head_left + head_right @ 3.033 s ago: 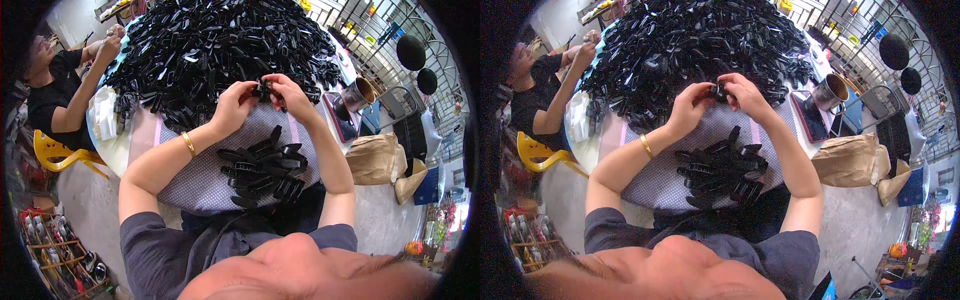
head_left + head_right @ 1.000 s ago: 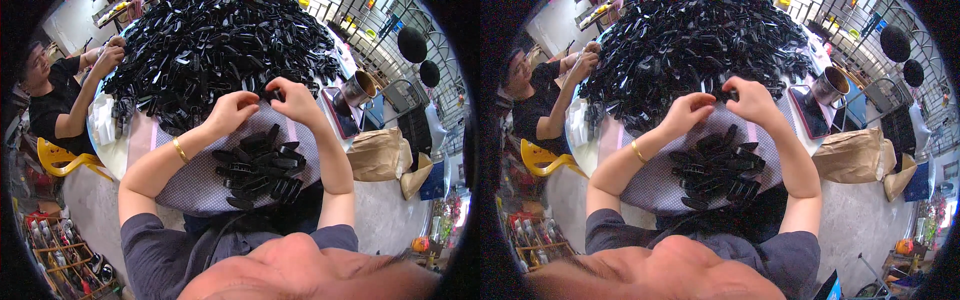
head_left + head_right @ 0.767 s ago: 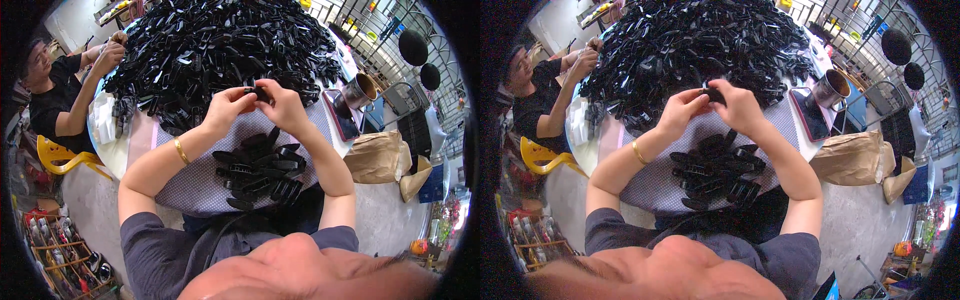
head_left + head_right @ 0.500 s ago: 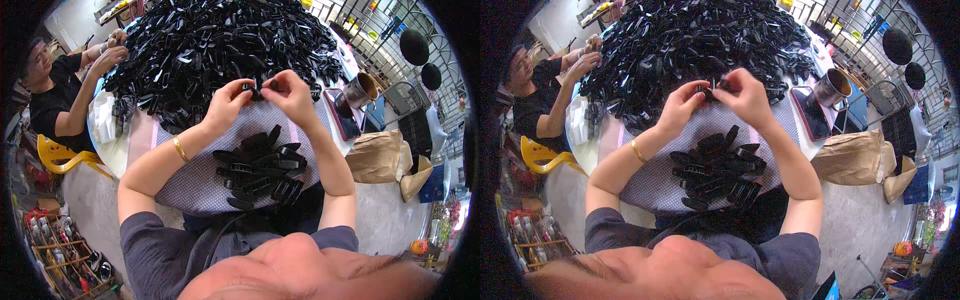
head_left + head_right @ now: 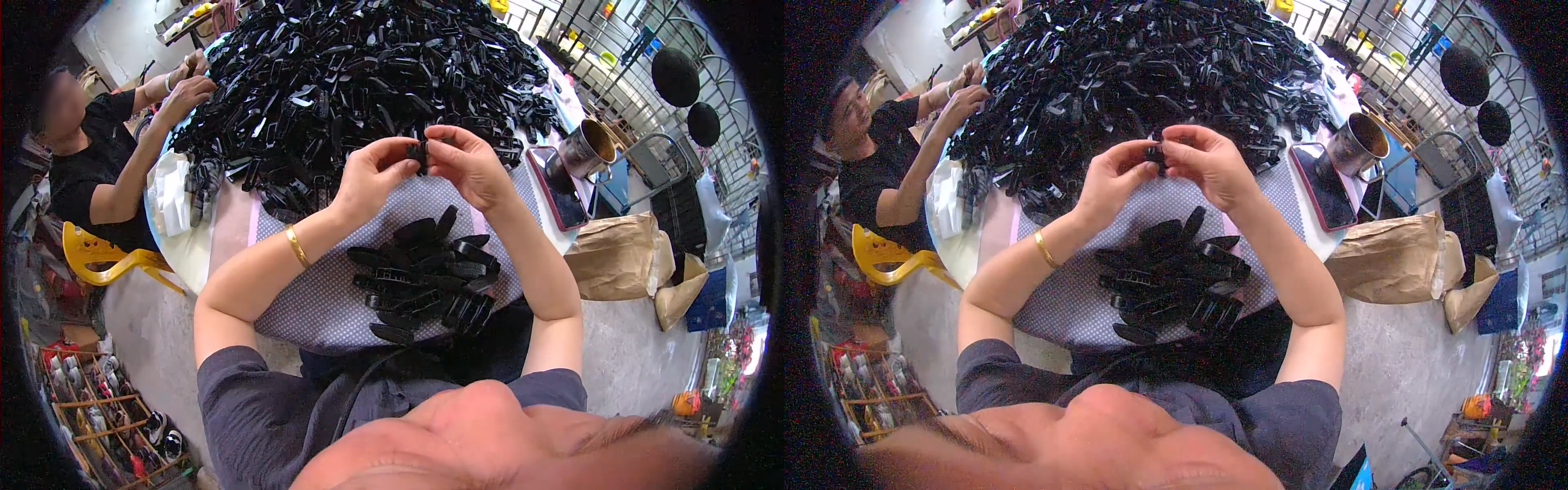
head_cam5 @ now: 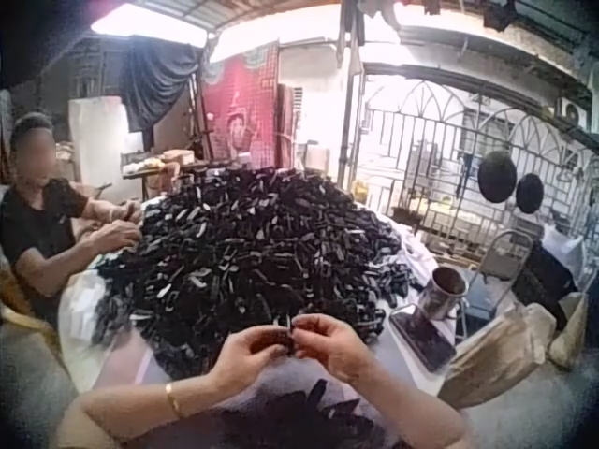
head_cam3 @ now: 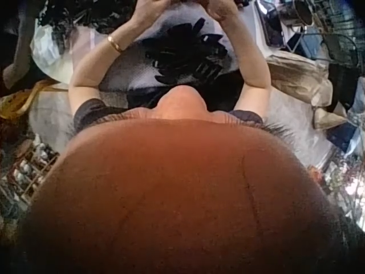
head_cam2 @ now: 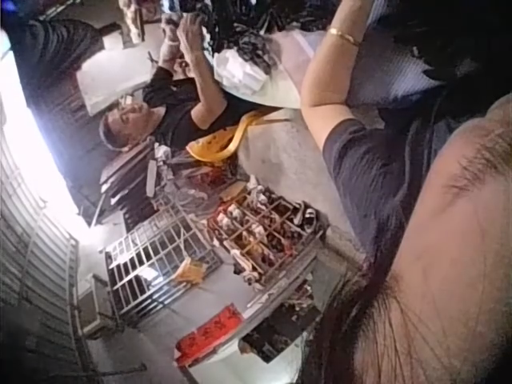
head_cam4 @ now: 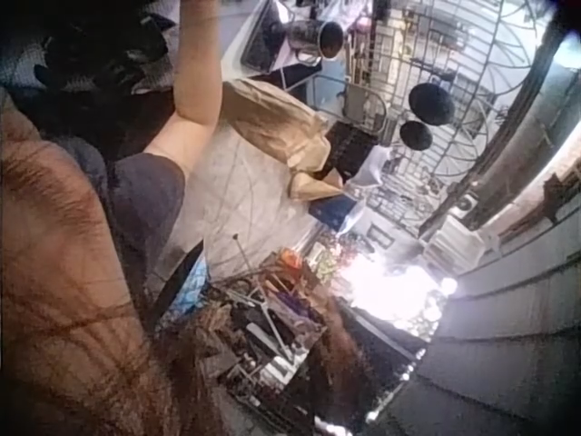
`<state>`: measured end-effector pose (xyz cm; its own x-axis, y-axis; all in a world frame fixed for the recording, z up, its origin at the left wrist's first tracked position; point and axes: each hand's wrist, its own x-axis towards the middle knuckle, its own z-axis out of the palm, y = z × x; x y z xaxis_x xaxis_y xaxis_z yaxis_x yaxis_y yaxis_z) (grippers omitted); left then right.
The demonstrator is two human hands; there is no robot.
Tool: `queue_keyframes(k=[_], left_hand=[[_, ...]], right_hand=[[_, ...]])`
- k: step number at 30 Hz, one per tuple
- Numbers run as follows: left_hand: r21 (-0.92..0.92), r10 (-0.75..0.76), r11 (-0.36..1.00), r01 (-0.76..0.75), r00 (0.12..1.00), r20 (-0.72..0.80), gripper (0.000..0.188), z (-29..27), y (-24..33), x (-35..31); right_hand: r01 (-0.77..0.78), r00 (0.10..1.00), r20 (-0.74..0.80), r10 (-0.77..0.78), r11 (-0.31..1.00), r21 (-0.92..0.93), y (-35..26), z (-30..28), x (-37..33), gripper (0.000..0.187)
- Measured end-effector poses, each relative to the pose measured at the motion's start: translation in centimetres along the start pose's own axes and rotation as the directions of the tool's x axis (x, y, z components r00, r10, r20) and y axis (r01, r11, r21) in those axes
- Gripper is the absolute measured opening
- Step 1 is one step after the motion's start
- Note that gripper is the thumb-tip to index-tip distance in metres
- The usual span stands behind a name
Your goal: Inspecting and sorting a large pile of black plastic clips on a table.
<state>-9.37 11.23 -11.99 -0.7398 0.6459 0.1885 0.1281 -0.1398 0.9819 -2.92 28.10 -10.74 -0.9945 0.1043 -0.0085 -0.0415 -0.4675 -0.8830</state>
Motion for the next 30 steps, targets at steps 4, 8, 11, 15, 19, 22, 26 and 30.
queue_keyframes(k=[4, 8, 11, 15, 19, 22, 26, 30], left_hand=[[-0.086, 0.012, 0.996, -0.017, 0.998, -0.057, 0.031, -0.2, -0.1, 0.2], [-0.098, 0.049, 0.994, -0.053, 0.998, -0.035, 0.030, -0.8, -0.6, 0.6], [-0.066, 0.058, 0.996, -0.059, 0.998, -0.012, 0.032, -1.0, -0.3, 0.6], [-0.077, 0.018, 0.997, -0.016, 1.000, 0.022, 0.034, -1.2, -0.3, 0.8], [-0.177, -0.035, 0.984, 0.037, 0.999, 0.016, 0.032, -0.7, 0.1, 0.6], [-0.300, 0.027, 0.954, -0.018, 0.999, 0.027, 0.030, -0.6, 0.4, 0.6], [-0.355, 0.011, 0.935, 0.026, 0.995, 0.103, 0.026, -1.4, 0.7, 1.0], [-0.234, 0.025, 0.972, 0.011, 0.988, 0.151, 0.024, -1.8, 1.3, 0.7]], right_hand=[[0.058, 0.998, 0.013, -0.057, 0.990, -0.126, -0.1, 0.3, -0.2, 0.024], [0.062, 0.997, -0.015, -0.073, 0.922, -0.381, 0.0, 0.5, -0.1, 0.023], [0.065, 0.997, -0.013, -0.075, 0.922, -0.383, 0.0, 0.4, -0.2, 0.022], [0.102, 0.993, 0.001, -0.114, 0.889, -0.446, 0.3, 0.3, -0.1, 0.020], [0.184, 0.977, 0.002, -0.213, 0.839, -0.512, 0.7, 1.1, -0.4, 0.021], [0.337, 0.888, 0.010, -0.459, 0.637, -0.693, 1.6, 1.1, -0.3, 0.024], [0.308, 0.941, 0.173, -0.290, 0.530, -0.790, 1.6, 0.7, 0.0, 0.028], [0.339, 0.935, 0.222, -0.278, 0.506, -0.793, 1.0, 1.3, -1.0, 0.021]])
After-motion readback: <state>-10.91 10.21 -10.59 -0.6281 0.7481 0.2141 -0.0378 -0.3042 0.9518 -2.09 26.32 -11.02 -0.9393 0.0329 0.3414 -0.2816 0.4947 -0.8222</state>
